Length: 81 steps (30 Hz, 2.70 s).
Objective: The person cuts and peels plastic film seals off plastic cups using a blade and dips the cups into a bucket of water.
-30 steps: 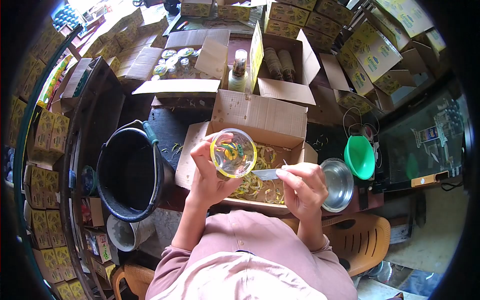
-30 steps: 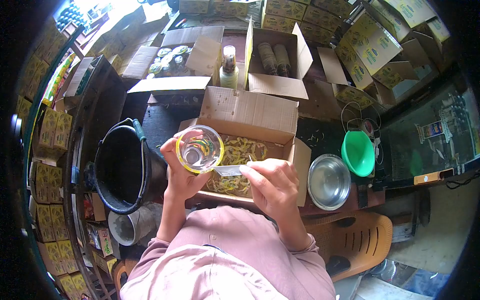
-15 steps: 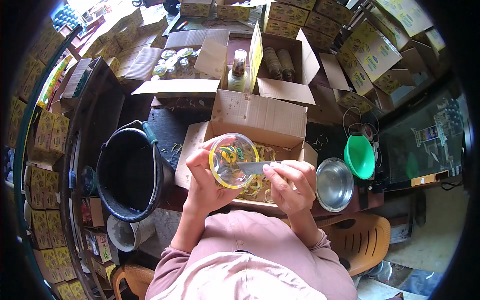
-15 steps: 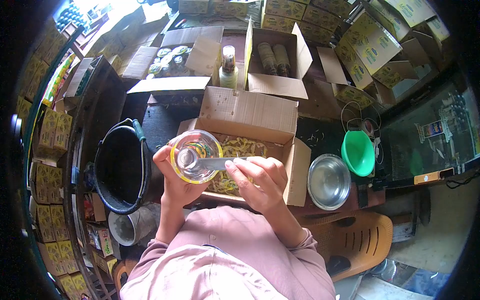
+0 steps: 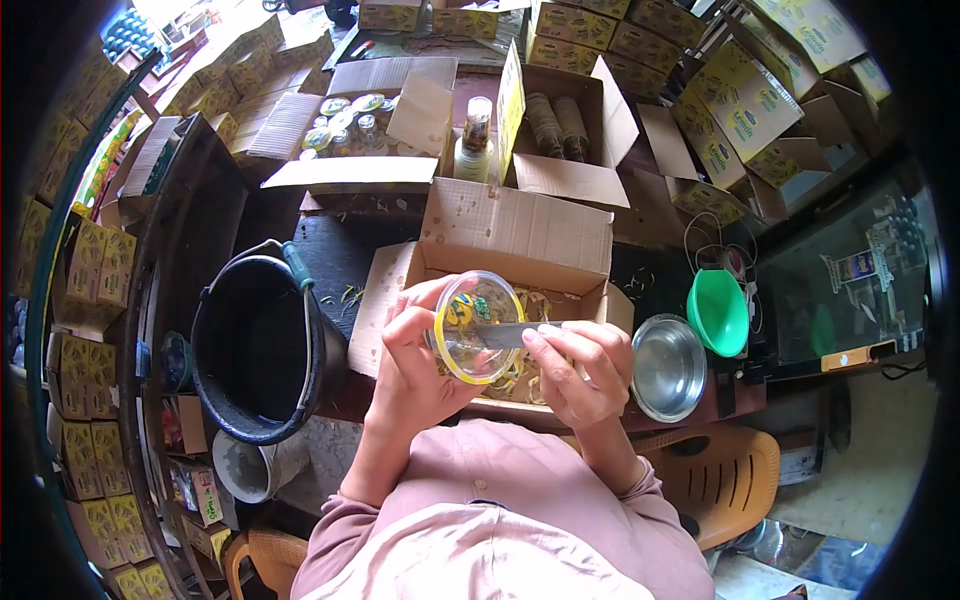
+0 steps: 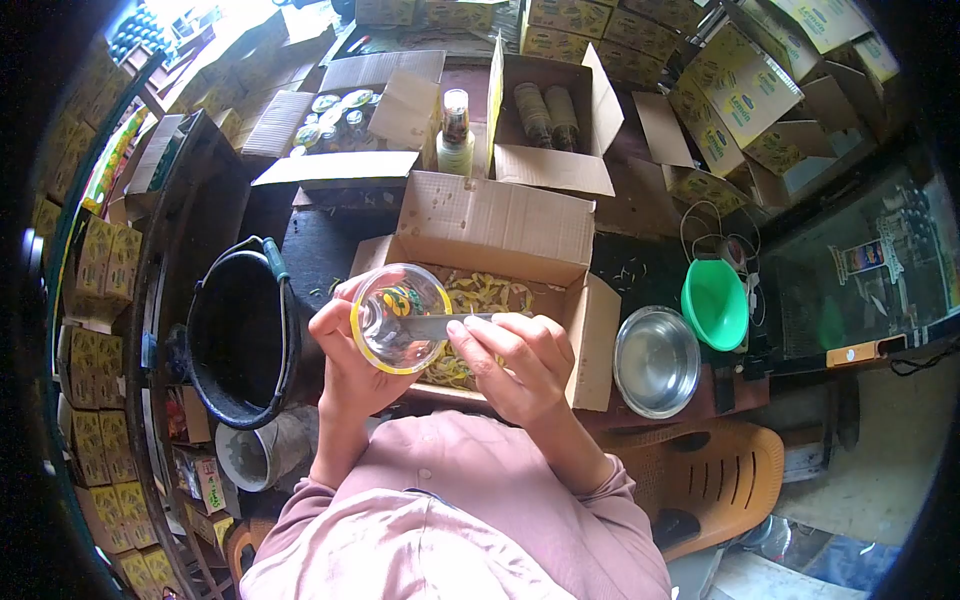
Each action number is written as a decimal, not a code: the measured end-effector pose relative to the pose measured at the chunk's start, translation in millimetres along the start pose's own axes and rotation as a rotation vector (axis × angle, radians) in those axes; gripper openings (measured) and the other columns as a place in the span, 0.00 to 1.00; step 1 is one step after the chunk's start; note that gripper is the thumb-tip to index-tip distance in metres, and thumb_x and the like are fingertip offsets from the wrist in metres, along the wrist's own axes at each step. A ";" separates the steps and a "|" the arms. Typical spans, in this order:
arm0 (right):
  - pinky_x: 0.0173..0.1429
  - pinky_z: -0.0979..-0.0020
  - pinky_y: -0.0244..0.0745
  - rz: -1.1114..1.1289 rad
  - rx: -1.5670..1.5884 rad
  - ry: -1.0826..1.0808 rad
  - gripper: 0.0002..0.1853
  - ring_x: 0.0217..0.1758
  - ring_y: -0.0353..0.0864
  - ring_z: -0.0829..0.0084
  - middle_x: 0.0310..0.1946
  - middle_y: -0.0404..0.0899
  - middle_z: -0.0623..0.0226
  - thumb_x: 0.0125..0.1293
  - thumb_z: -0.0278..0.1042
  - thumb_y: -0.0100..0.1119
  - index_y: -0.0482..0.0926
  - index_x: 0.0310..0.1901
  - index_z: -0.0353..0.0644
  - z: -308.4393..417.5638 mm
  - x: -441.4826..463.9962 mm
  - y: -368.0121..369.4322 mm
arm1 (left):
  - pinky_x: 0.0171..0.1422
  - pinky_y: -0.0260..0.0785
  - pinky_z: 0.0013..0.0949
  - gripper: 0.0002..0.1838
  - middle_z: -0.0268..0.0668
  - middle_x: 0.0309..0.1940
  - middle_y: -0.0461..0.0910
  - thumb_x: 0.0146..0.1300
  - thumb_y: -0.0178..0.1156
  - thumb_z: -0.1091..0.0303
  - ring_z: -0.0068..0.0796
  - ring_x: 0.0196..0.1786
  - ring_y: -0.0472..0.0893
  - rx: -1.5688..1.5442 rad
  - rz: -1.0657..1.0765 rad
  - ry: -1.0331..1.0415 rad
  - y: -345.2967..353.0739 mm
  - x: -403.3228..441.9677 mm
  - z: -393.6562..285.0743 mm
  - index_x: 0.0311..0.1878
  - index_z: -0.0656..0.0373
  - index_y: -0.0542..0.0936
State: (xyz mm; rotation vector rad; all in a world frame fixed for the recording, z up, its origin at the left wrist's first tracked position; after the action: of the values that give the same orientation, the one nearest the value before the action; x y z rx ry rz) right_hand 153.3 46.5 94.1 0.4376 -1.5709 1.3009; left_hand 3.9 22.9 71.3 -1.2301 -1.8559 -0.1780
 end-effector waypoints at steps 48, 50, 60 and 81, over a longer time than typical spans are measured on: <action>0.31 0.77 0.69 -0.106 0.186 0.099 0.12 0.30 0.75 0.75 0.27 0.76 0.71 0.41 0.19 0.65 0.82 0.31 0.43 -8.5 -6.4 -15.2 | 0.52 0.66 0.39 0.33 0.56 0.50 0.67 0.48 0.67 0.74 0.46 0.51 0.72 -0.032 -0.017 -0.058 -0.3 7.2 4.7 0.44 0.56 0.50; 0.30 0.77 0.68 -0.096 0.207 0.064 0.11 0.29 0.75 0.76 0.28 0.76 0.72 0.41 0.21 0.66 0.82 0.31 0.43 -0.4 -9.9 -11.6 | 0.52 0.66 0.40 0.33 0.56 0.50 0.67 0.48 0.67 0.74 0.46 0.51 0.72 -0.023 -0.029 -0.062 -0.2 6.1 4.8 0.44 0.55 0.50; 0.32 0.75 0.71 -0.090 0.138 0.159 0.12 0.29 0.75 0.72 0.28 0.77 0.70 0.41 0.17 0.63 0.82 0.31 0.41 -9.1 -13.9 -8.7 | 0.55 0.64 0.39 0.34 0.54 0.51 0.65 0.48 0.67 0.73 0.44 0.53 0.70 -0.010 -0.029 -0.031 -1.4 3.4 8.1 0.46 0.51 0.49; 0.28 0.81 0.68 -0.082 0.276 0.600 0.10 0.26 0.74 0.80 0.28 0.76 0.67 0.50 0.16 0.60 0.81 0.35 0.40 -55.3 -47.0 18.5 | 0.54 0.64 0.43 0.37 0.49 0.49 0.70 0.47 0.68 0.70 0.42 0.51 0.72 0.179 0.087 -0.218 -1.2 -2.7 25.9 0.54 0.62 0.53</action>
State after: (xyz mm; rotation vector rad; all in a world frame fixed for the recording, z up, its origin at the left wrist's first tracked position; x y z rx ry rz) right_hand 184.4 87.5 39.6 0.2412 -0.8725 1.4241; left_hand -11.9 34.5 54.0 -1.2414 -1.9508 0.1727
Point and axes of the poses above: each hand's wrist, its own x-axis towards the middle knuckle, its own y-axis out of the palm, z = x × y, the point moved 6 cm from there along x, towards the middle knuckle
